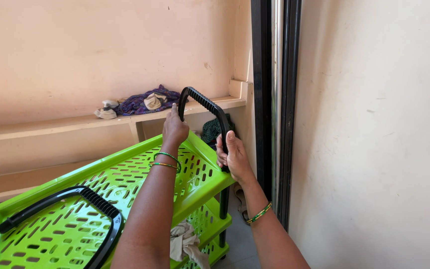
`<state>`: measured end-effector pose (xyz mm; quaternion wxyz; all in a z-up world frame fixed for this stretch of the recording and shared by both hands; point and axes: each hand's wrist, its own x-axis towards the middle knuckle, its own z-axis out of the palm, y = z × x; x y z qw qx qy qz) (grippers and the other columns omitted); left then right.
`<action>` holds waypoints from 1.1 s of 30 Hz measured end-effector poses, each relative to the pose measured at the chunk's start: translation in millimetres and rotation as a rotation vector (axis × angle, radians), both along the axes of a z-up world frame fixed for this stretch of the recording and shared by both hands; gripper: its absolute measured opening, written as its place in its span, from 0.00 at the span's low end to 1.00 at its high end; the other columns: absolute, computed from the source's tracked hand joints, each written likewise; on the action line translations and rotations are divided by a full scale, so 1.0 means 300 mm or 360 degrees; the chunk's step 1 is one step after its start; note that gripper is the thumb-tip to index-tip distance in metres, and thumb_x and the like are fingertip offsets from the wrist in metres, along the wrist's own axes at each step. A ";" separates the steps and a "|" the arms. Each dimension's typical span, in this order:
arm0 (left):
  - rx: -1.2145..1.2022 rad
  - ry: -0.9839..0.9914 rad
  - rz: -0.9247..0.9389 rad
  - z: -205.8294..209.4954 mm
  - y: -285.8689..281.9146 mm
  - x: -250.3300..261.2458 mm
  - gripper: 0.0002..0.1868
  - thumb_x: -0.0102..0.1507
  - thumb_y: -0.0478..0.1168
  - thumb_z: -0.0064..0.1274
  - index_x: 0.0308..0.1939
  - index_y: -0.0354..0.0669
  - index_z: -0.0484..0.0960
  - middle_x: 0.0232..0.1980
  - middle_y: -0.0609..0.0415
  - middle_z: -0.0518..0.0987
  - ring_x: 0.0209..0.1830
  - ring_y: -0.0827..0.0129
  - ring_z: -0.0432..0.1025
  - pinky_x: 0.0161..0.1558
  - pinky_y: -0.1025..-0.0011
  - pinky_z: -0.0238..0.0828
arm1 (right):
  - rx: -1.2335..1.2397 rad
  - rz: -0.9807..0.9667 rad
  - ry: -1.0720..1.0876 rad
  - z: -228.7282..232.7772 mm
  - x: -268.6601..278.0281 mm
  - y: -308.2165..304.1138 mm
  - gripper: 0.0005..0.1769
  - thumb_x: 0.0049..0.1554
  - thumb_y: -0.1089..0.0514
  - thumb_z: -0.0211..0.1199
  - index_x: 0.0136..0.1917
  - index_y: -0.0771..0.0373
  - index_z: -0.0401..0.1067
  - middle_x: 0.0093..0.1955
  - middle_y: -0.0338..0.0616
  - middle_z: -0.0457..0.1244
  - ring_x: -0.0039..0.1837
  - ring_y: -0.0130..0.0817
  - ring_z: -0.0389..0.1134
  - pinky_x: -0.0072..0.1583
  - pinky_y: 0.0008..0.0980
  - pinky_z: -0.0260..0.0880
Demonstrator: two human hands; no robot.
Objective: The person assembles a green plastic shoe rack by inserting black handles into the top shelf. After securing the handles, the person picks up a dark shoe from the floor and wipes it with a white cloth.
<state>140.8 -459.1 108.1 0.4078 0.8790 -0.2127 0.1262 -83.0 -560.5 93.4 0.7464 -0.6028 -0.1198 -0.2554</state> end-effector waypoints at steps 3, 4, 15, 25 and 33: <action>-0.0089 -0.0104 -0.0076 -0.054 -0.006 0.080 0.43 0.60 0.31 0.54 0.79 0.45 0.56 0.66 0.41 0.70 0.63 0.45 0.69 0.62 0.55 0.66 | -0.0059 0.0053 -0.0028 0.003 0.012 -0.003 0.32 0.66 0.28 0.44 0.44 0.60 0.62 0.27 0.29 0.48 0.28 0.19 0.50 0.35 0.24 0.59; -0.0187 -0.0165 -0.0156 -0.080 -0.007 0.106 0.43 0.59 0.30 0.54 0.78 0.45 0.57 0.66 0.42 0.70 0.63 0.46 0.69 0.62 0.56 0.67 | -0.0085 0.0068 -0.0031 0.001 0.010 -0.004 0.33 0.66 0.28 0.44 0.44 0.60 0.62 0.27 0.30 0.48 0.28 0.19 0.50 0.35 0.24 0.60; -0.0538 0.0099 -0.0467 -0.138 0.037 0.245 0.42 0.55 0.23 0.55 0.73 0.51 0.67 0.67 0.54 0.70 0.59 0.59 0.74 0.59 0.68 0.74 | -0.0482 -0.0033 0.0001 0.028 -0.016 -0.022 0.30 0.66 0.32 0.43 0.50 0.62 0.65 0.33 0.33 0.55 0.37 0.23 0.57 0.45 0.25 0.63; -0.0675 0.0090 -0.0611 -0.134 0.067 0.264 0.37 0.56 0.20 0.53 0.70 0.42 0.71 0.62 0.50 0.79 0.63 0.60 0.74 0.59 0.68 0.74 | -0.0470 -0.0207 -0.0075 -0.021 0.009 -0.008 0.29 0.68 0.34 0.41 0.47 0.61 0.64 0.33 0.33 0.54 0.36 0.21 0.56 0.43 0.24 0.62; -0.0664 0.0106 -0.0594 -0.088 0.073 0.201 0.36 0.56 0.22 0.55 0.69 0.40 0.72 0.61 0.50 0.80 0.60 0.62 0.76 0.56 0.69 0.76 | -0.0412 -0.0165 -0.0138 -0.029 -0.007 0.001 0.28 0.69 0.34 0.41 0.46 0.60 0.62 0.32 0.32 0.53 0.35 0.21 0.56 0.45 0.25 0.64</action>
